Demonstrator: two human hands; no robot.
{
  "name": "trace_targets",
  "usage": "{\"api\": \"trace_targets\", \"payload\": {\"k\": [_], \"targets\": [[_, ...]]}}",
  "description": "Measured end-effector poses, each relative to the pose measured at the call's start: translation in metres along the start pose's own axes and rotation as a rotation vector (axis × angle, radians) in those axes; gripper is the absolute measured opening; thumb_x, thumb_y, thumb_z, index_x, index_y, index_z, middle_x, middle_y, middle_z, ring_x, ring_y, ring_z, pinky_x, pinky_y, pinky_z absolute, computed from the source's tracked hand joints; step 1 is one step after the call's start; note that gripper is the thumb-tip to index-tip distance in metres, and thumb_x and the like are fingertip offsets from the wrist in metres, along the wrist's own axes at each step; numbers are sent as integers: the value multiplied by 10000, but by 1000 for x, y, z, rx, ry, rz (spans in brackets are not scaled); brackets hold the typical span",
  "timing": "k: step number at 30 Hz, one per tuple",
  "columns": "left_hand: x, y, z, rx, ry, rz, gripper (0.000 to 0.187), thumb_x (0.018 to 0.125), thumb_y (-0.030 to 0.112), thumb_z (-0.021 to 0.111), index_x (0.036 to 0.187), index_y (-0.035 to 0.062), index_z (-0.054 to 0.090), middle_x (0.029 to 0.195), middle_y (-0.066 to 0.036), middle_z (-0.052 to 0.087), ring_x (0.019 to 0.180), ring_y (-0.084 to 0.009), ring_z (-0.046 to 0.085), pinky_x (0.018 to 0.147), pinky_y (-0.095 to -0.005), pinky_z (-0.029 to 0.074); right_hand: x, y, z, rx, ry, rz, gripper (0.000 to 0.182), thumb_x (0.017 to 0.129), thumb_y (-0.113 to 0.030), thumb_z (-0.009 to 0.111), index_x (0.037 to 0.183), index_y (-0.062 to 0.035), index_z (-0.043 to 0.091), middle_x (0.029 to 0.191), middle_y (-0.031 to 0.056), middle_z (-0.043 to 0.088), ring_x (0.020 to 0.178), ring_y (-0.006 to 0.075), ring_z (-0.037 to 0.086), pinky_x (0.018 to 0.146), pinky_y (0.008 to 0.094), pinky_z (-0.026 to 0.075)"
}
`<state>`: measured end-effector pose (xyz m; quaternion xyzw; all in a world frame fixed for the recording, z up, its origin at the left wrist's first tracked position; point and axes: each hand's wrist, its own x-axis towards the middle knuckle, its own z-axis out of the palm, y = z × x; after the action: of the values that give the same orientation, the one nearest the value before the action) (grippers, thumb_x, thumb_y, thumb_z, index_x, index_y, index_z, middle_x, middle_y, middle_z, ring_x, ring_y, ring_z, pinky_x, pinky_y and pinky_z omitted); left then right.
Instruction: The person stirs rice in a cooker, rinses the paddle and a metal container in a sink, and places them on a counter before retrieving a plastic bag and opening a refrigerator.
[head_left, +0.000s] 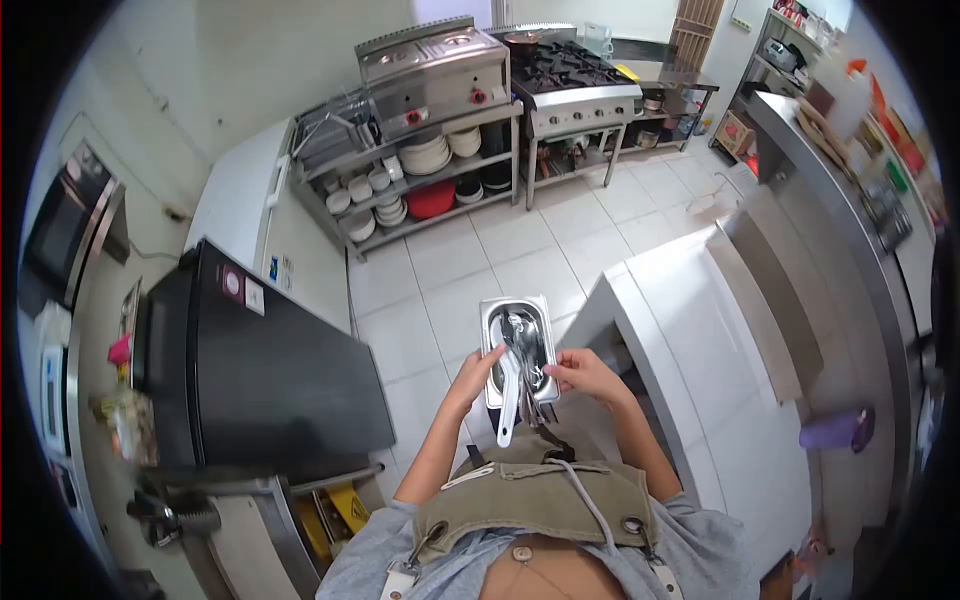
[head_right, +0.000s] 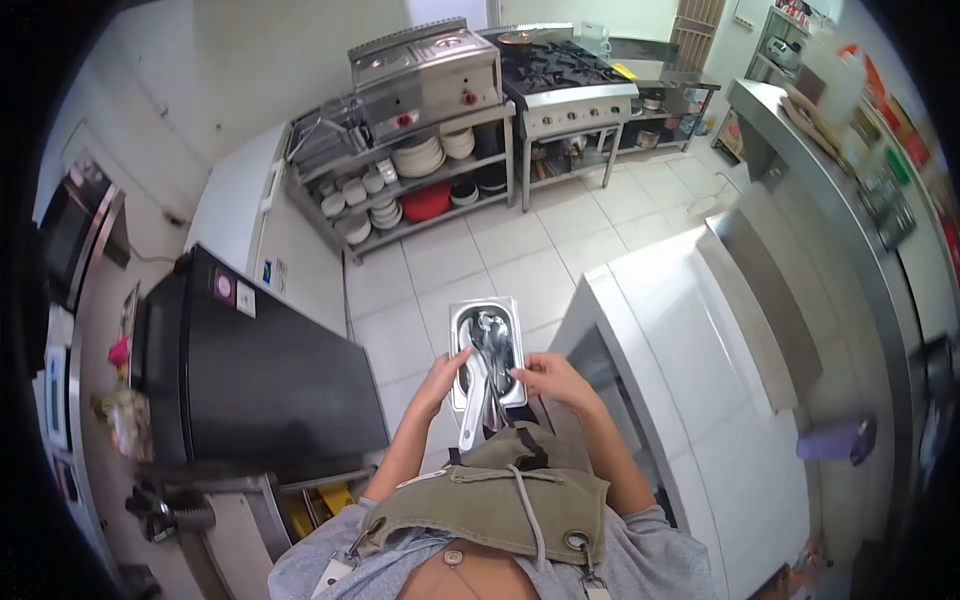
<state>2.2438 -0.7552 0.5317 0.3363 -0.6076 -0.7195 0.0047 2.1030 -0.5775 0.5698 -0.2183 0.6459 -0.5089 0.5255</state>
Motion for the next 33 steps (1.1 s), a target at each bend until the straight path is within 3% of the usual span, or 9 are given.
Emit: {"api": "trace_targets", "payload": {"k": [7, 12, 19, 21, 26, 27, 30, 31, 33], "targets": [[157, 115, -26, 132, -96, 119, 558, 864, 448, 529, 1092, -61, 558, 1007, -118, 603, 950, -176, 546, 864, -281, 407, 130, -64, -77, 239, 31, -60, 121, 835, -168, 637, 795, -79, 564, 759, -24, 599, 665, 37, 546, 583, 185, 452], [263, 194, -30, 104, -154, 32, 499, 903, 421, 468, 1076, -38, 560, 991, -86, 596, 907, -139, 536, 845, -271, 408, 212, -123, -129, 302, 190, -124, 105, 809, -130, 654, 764, -72, 579, 746, -14, 597, 657, 53, 546, 587, 202, 453], [446, 256, -11, -131, -262, -9, 470, 935, 426, 380, 1096, 24, 562, 987, -35, 608, 889, -125, 547, 846, -249, 398, 323, -169, -227, 430, 401, -231, 125, 805, -124, 657, 731, -71, 570, 710, -11, 588, 664, 59, 561, 583, 214, 482], [502, 275, 0, -179, -399, 33, 489, 956, 424, 322, 1175, 39, 529, 1100, -51, 582, 966, -125, 541, 911, -254, 381, 347, -188, -255, 459, 480, -230, 124, 808, -115, 652, 728, -73, 568, 703, -11, 585, 656, 59, 560, 581, 216, 487], [620, 332, 53, -97, -456, -76, 487, 953, 443, 327, 1157, 51, 532, 1074, -50, 584, 948, -134, 554, 868, -274, 427, 403, -224, -334, 637, 728, -259, 118, 815, -87, 641, 735, -56, 559, 701, -1, 577, 630, 61, 550, 576, 223, 483], [672, 302, 61, -142, -516, -31, 463, 935, 415, 408, 1166, 33, 529, 1011, -58, 598, 879, -136, 577, 778, -286, 475, 410, -231, -347, 681, 805, -250, 114, 816, -79, 636, 747, -44, 554, 704, 1, 570, 608, 59, 539, 563, 219, 475], [746, 307, 83, 291, -766, -51, 402, 881, 236, 545, 1222, 29, 498, 879, -70, 600, 695, -133, 576, 555, -275, 470, 433, -241, -407, 725, 895, -311, 147, 815, -94, 642, 711, -62, 542, 670, -17, 549, 577, 49, 508, 551, 211, 455], [769, 298, 97, 309, -792, -53, 402, 881, 236, 545, 1222, 29, 498, 879, -70, 600, 695, -133, 576, 555, -275, 470, 435, -248, -431, 746, 962, -301, 185, 811, -90, 647, 675, -72, 523, 646, -21, 539, 553, 46, 494, 535, 202, 442], [800, 297, 121, 535, -965, 172, 365, 888, 278, 508, 1155, 31, 533, 1012, -64, 595, 870, -172, 562, 778, -309, 458, 441, -265, -474, 743, 1033, -317, 180, 813, -97, 645, 679, -73, 527, 651, -19, 545, 558, 46, 504, 538, 201, 447]]}}
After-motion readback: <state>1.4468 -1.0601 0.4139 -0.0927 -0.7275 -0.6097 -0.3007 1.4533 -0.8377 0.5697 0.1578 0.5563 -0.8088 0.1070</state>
